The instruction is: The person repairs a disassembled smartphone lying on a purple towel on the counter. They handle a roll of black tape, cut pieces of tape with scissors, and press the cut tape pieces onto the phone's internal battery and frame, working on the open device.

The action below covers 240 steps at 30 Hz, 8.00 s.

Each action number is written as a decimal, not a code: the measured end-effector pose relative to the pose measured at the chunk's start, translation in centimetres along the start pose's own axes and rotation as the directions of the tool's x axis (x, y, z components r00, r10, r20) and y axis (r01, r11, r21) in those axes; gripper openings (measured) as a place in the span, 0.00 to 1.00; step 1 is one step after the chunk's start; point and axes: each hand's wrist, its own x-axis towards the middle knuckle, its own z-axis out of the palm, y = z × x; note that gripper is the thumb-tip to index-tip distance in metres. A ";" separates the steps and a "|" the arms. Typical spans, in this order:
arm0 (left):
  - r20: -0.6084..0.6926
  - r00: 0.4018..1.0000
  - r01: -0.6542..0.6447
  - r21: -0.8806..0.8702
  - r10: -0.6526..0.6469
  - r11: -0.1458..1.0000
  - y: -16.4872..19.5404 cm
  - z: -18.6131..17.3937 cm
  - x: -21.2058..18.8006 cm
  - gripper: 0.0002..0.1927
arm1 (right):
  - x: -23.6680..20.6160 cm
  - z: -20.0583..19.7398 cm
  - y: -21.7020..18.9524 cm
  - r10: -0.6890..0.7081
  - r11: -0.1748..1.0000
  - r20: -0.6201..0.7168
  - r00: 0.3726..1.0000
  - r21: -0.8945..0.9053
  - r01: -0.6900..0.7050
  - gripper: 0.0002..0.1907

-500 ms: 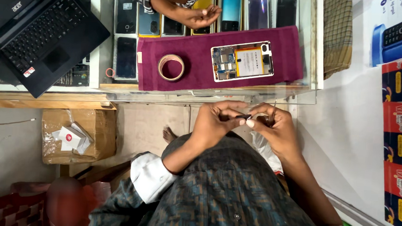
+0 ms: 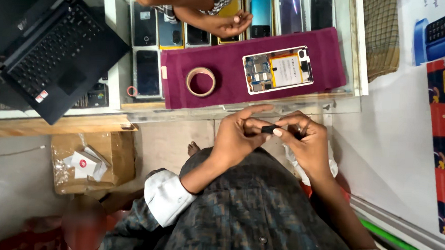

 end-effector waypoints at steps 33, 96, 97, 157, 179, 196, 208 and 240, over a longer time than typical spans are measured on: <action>-0.212 0.977 0.058 0.376 0.026 0.925 -2.3 3.8 6.7 0.26 | 7.7 -6.8 4.1 -0.066 0.983 0.052 0.996 -0.171 0.074 0.04; 0.039 0.999 -0.044 0.986 0.032 0.161 -12.2 3.0 24.5 0.55 | 15.6 -14.3 15.3 -0.395 0.618 0.178 0.901 -0.675 0.404 0.31; 0.042 0.999 -0.044 0.987 0.019 0.153 -12.0 2.9 24.3 0.56 | 16.0 -15.0 15.4 -0.431 0.510 0.267 0.862 -0.715 0.478 0.29; 0.146 0.956 -0.272 0.761 0.253 0.589 -11.7 1.9 21.8 0.55 | 26.2 -17.4 13.8 0.050 0.926 0.326 0.944 -0.370 0.079 0.08; 0.135 0.953 -0.284 0.713 0.272 0.641 -11.1 1.8 21.4 0.55 | 30.1 -12.3 9.7 0.107 0.604 0.615 0.781 -0.664 0.441 0.08; 0.138 0.957 -0.272 0.727 0.255 0.630 -11.6 1.2 21.3 0.55 | 27.2 -12.5 11.7 -0.278 0.515 0.529 0.802 -0.622 0.590 0.14; 0.149 0.954 -0.285 0.717 0.259 0.637 -11.0 1.4 21.3 0.56 | 24.4 -13.0 10.9 -0.414 0.578 0.392 0.821 -0.584 0.570 0.10; 0.137 0.955 -0.285 0.679 0.264 0.677 -10.9 1.2 20.9 0.57 | 18.3 -13.0 11.3 -0.383 0.572 0.304 0.872 -0.664 0.482 0.15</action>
